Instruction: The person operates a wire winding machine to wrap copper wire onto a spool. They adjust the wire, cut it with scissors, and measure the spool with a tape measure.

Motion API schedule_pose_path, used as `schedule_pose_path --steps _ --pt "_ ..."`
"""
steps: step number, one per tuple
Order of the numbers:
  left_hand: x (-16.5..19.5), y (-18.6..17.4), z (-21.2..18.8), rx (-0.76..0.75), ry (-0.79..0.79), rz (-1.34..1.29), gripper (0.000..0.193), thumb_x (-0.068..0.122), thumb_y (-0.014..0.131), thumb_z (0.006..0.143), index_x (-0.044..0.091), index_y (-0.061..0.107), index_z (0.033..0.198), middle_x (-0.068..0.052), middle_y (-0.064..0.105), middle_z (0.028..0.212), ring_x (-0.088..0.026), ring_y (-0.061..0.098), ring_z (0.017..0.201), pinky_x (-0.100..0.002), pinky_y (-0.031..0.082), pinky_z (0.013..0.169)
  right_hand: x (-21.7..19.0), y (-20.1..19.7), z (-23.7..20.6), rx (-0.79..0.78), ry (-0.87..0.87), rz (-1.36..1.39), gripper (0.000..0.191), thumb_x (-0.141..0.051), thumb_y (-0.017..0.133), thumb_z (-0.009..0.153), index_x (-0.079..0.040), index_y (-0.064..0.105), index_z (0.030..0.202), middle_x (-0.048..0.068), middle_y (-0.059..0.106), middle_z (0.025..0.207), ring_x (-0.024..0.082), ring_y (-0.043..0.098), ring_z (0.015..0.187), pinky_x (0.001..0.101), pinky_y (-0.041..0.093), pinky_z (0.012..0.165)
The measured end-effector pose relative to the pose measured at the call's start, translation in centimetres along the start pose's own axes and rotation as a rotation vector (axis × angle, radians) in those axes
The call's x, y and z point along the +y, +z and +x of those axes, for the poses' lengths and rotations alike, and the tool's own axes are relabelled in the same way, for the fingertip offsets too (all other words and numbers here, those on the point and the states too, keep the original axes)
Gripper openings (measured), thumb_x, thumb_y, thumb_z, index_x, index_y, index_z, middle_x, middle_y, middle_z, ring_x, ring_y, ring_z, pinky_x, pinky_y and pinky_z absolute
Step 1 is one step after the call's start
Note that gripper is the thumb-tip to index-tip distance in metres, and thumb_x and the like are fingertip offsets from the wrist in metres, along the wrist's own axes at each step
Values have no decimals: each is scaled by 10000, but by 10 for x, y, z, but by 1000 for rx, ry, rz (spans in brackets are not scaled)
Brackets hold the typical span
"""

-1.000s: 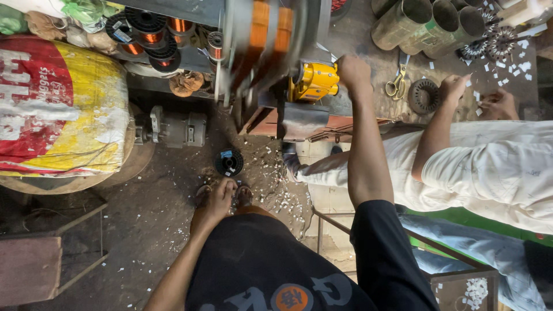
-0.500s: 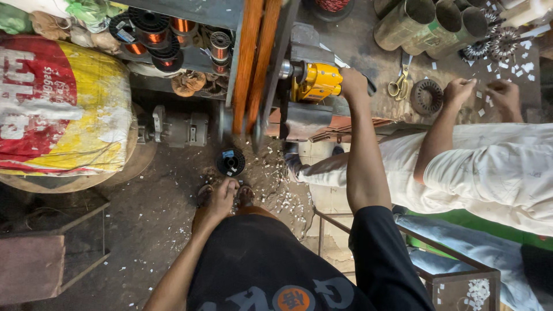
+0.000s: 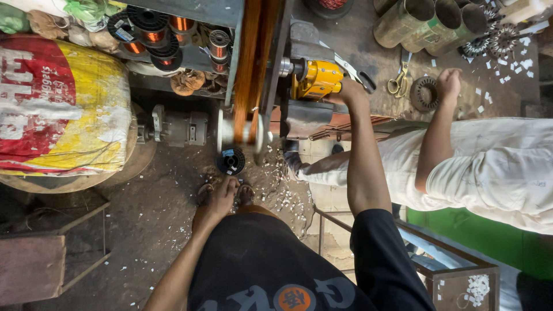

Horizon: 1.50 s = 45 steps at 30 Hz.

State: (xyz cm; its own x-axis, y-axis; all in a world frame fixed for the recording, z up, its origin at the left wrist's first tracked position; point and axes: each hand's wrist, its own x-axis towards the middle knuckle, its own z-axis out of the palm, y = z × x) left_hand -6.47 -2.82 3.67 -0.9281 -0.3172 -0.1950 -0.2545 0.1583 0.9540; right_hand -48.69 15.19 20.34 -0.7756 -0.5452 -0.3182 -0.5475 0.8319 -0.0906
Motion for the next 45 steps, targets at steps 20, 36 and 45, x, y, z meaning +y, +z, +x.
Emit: schedule_pose_path --steps 20,36,45 --pt "18 -9 -2 18 69 -111 275 271 445 1095 49 588 1016 -70 589 816 -160 583 747 -332 494 725 -22 -11 -18 7 70 99 633 -511 659 866 -146 580 1377 195 588 1383 422 574 1217 480 490 967" --pt "7 -36 -12 -128 -19 175 224 211 461 1032 84 631 1102 -152 672 922 -309 686 845 -430 517 804 -115 91 -181 887 274 849 210 -256 548 1035 -117 653 1152 89 740 1031 148 654 794 341 539 696" --pt "-25 -52 -11 -147 290 248 160 201 514 994 102 628 1047 -108 681 886 -306 687 804 -434 509 729 -205 76 -236 223 -2 1662 510 -451 413 1109 -33 592 1340 172 669 1125 288 658 1020 446 558 913"
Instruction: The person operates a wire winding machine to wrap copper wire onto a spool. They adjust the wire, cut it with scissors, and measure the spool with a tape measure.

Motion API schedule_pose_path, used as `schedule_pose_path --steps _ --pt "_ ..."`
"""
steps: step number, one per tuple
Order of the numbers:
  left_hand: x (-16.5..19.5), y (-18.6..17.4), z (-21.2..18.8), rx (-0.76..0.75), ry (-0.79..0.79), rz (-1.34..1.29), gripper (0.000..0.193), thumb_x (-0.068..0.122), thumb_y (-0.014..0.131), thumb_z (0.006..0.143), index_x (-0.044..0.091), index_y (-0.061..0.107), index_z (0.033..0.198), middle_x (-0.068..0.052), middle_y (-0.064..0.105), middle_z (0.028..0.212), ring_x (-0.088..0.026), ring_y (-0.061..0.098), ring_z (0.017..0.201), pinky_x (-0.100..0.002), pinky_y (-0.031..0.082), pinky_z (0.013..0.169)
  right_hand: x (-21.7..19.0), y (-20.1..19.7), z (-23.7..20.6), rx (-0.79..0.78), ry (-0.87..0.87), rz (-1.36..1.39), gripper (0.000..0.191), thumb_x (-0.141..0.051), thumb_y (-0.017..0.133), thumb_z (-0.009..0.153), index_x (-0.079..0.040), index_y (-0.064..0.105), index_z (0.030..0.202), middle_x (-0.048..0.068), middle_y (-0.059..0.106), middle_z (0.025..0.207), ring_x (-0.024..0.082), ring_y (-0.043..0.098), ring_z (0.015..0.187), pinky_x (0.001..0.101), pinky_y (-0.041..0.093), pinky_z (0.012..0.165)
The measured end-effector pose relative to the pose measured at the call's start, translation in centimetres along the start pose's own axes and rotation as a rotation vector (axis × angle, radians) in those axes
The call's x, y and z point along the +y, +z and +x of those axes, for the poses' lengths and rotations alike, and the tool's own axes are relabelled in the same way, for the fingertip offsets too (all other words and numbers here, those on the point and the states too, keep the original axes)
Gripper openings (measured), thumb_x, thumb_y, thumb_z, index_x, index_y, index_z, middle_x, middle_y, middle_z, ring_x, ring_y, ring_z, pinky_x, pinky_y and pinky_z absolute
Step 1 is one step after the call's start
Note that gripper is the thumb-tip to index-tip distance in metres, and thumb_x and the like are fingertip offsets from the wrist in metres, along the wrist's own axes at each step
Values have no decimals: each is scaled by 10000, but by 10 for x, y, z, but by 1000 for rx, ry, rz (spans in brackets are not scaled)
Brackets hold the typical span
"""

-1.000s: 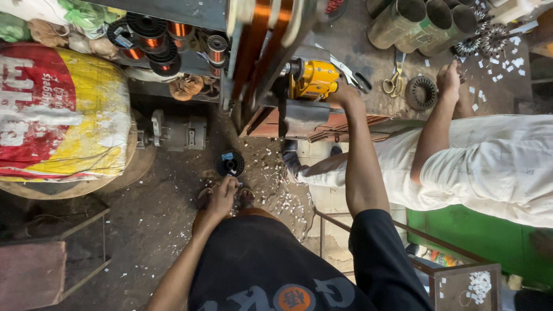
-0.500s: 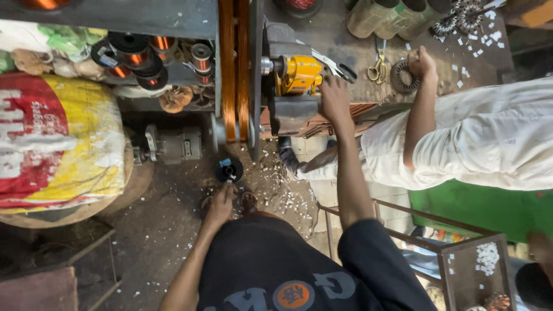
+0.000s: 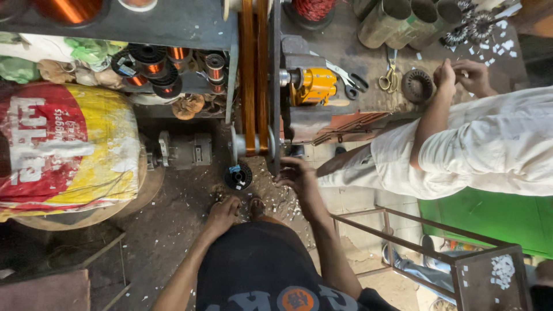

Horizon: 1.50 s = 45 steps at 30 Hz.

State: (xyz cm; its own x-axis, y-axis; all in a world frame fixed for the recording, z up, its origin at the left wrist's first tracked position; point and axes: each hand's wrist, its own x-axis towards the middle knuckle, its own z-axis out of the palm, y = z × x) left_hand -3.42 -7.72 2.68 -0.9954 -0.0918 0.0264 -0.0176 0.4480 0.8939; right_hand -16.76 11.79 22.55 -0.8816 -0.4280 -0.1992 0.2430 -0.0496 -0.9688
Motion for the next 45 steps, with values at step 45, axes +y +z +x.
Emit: schedule_pose_path --steps 45 --pt "65 -107 188 220 89 -428 308 311 527 1111 74 553 1306 -172 632 1027 -272 648 836 -418 544 725 117 56 44 7 -128 -529 222 -189 651 1015 -52 714 1177 105 786 1018 163 768 907 311 619 784"
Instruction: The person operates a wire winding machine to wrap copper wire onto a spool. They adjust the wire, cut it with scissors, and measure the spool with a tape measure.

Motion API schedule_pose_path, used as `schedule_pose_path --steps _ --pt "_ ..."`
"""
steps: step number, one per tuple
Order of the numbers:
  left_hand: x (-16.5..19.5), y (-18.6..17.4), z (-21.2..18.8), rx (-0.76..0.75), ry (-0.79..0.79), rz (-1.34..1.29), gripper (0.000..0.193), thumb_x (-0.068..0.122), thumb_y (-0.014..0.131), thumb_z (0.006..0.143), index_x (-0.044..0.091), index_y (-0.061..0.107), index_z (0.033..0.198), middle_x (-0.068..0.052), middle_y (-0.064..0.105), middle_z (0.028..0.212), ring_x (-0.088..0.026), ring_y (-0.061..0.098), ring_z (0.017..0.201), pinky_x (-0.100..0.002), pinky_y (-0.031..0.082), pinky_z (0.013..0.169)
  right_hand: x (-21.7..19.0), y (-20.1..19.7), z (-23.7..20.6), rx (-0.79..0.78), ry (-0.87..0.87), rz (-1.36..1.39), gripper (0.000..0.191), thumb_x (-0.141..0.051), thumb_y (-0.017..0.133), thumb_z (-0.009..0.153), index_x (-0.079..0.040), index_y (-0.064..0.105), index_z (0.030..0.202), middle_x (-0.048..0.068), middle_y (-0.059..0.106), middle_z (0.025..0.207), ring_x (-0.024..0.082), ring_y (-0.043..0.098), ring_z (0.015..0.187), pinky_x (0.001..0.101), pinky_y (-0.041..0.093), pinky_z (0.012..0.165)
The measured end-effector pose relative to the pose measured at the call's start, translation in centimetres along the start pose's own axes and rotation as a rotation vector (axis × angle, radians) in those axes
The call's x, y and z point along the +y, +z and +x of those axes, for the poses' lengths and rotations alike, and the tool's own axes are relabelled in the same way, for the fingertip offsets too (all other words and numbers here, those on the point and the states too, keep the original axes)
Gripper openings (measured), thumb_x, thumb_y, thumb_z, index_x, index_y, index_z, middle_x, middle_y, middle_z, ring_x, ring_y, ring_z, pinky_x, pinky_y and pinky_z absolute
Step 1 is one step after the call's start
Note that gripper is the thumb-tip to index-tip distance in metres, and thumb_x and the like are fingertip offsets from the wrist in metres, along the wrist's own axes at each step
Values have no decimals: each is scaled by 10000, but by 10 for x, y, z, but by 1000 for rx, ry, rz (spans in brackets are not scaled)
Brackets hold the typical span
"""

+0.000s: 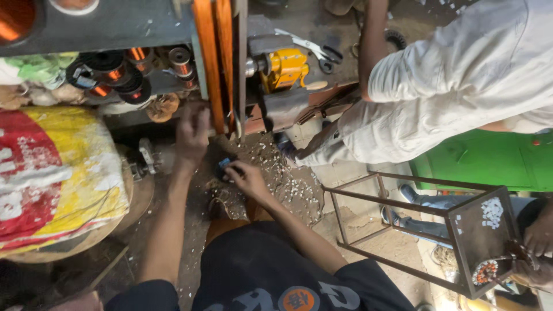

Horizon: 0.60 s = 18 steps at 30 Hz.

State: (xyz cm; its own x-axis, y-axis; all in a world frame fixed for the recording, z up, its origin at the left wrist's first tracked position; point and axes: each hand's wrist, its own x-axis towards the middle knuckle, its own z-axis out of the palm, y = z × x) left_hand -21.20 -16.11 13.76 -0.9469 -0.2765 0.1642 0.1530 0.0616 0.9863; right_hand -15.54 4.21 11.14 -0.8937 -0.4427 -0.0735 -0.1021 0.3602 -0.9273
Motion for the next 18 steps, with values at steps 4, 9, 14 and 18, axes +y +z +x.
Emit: schedule_pose_path --steps 4,9,14,18 --pt "35 16 -12 1 296 117 417 353 566 1116 15 501 1352 -153 674 1109 -237 691 966 -352 572 817 29 3 18 -232 191 -89 261 -248 601 1027 -71 708 1186 112 768 1083 233 738 873 394 614 816" --pt "49 19 -24 -20 56 -30 468 400 635 1025 17 474 1241 -123 715 976 -187 746 854 -278 594 695 72 -11 34 -445 -80 -270 283 -271 639 989 -78 752 1162 169 752 1073 281 725 873 417 590 852" --pt "45 24 -38 138 -11 137 406 258 697 1003 7 487 1243 -158 681 978 -248 729 892 -290 573 627 91 -116 29 240 82 -300 407 -199 782 862 15 639 1177 205 682 1114 304 707 885 406 580 732" --pt "43 23 -45 174 17 48 437 231 723 1002 12 452 1265 -120 646 1050 -222 744 999 -283 595 777 53 -207 63 600 -331 -410 345 -11 767 927 -67 636 1242 139 676 1137 255 666 947 361 567 792"
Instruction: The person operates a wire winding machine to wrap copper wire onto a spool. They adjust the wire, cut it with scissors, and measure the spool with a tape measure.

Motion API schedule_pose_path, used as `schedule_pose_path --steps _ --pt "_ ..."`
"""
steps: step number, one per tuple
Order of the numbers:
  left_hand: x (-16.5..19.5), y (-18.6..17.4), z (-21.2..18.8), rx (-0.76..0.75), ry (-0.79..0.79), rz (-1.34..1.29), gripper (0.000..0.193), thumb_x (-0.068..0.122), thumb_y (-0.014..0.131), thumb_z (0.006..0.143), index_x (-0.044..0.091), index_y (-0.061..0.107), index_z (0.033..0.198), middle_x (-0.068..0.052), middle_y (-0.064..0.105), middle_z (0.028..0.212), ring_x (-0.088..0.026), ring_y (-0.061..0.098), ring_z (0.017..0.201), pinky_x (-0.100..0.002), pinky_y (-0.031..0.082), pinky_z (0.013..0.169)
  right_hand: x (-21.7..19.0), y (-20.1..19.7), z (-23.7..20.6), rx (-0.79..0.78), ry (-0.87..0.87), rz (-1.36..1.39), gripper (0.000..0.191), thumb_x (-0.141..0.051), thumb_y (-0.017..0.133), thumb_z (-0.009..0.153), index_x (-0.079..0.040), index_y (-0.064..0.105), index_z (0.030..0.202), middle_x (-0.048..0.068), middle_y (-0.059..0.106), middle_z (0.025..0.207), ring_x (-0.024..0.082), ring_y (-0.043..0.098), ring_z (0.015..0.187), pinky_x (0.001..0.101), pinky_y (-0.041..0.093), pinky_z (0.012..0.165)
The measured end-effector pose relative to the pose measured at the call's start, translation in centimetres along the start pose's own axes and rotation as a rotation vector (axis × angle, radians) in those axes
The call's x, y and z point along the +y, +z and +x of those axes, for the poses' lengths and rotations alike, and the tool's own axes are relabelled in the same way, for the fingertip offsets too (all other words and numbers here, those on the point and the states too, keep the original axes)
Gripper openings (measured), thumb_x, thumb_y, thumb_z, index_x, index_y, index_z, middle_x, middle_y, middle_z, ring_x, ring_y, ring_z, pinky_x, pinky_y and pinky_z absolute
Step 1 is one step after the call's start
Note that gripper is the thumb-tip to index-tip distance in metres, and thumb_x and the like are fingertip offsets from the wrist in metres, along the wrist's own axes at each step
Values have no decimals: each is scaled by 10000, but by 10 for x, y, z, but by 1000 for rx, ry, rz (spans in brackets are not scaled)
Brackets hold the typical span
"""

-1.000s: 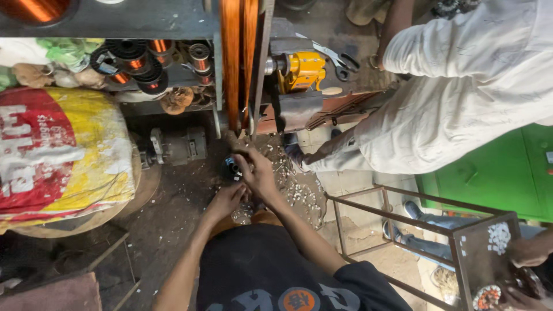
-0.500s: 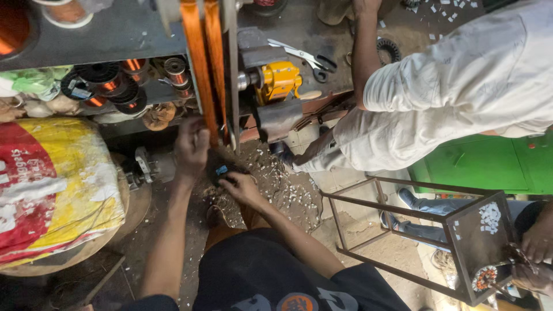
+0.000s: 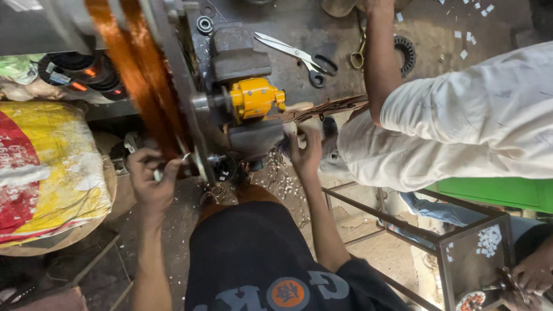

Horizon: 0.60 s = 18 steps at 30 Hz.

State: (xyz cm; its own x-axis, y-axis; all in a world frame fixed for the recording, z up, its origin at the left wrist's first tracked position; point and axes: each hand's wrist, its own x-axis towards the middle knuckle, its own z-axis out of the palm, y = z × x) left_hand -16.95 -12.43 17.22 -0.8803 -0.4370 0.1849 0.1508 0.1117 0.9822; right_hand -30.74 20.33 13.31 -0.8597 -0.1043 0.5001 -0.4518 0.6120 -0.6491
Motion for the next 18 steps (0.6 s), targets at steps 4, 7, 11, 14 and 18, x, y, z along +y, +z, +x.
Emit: schedule_pose_path --steps 4,7,11,14,18 --pt "8 -3 -11 26 -42 -7 399 188 745 998 24 472 1238 -80 582 1083 -195 724 1053 -272 600 867 12 12 71 -136 -194 23 249 -40 805 872 -69 700 1095 134 684 1090 309 671 1012 393 550 862" --pt "15 -3 -18 73 -79 -4 345 115 769 986 30 506 1193 -58 578 1099 -168 683 1053 -268 573 917 25 23 76 -203 -81 33 184 -21 746 902 -25 710 1082 139 681 1062 324 672 1003 399 546 864" --pt "15 -1 -18 128 -142 24 295 52 784 962 42 539 1125 -42 583 1082 -130 643 982 -247 553 876 38 27 51 -96 -117 -49 194 -57 767 880 -9 680 1047 177 651 1047 368 623 993 431 502 876" --pt "11 -1 -15 109 -42 37 304 22 787 981 34 537 1154 -42 571 1057 -102 603 961 -224 538 878 44 28 47 -17 -212 -129 300 -81 766 799 23 660 1060 241 615 1064 407 578 990 454 474 870" --pt "8 -3 -15 94 -68 32 272 69 768 969 57 550 1131 -35 581 1067 -113 659 945 -266 614 818 48 26 54 -143 -125 -92 207 -55 742 856 -41 695 1057 175 671 1034 353 622 992 426 504 868"
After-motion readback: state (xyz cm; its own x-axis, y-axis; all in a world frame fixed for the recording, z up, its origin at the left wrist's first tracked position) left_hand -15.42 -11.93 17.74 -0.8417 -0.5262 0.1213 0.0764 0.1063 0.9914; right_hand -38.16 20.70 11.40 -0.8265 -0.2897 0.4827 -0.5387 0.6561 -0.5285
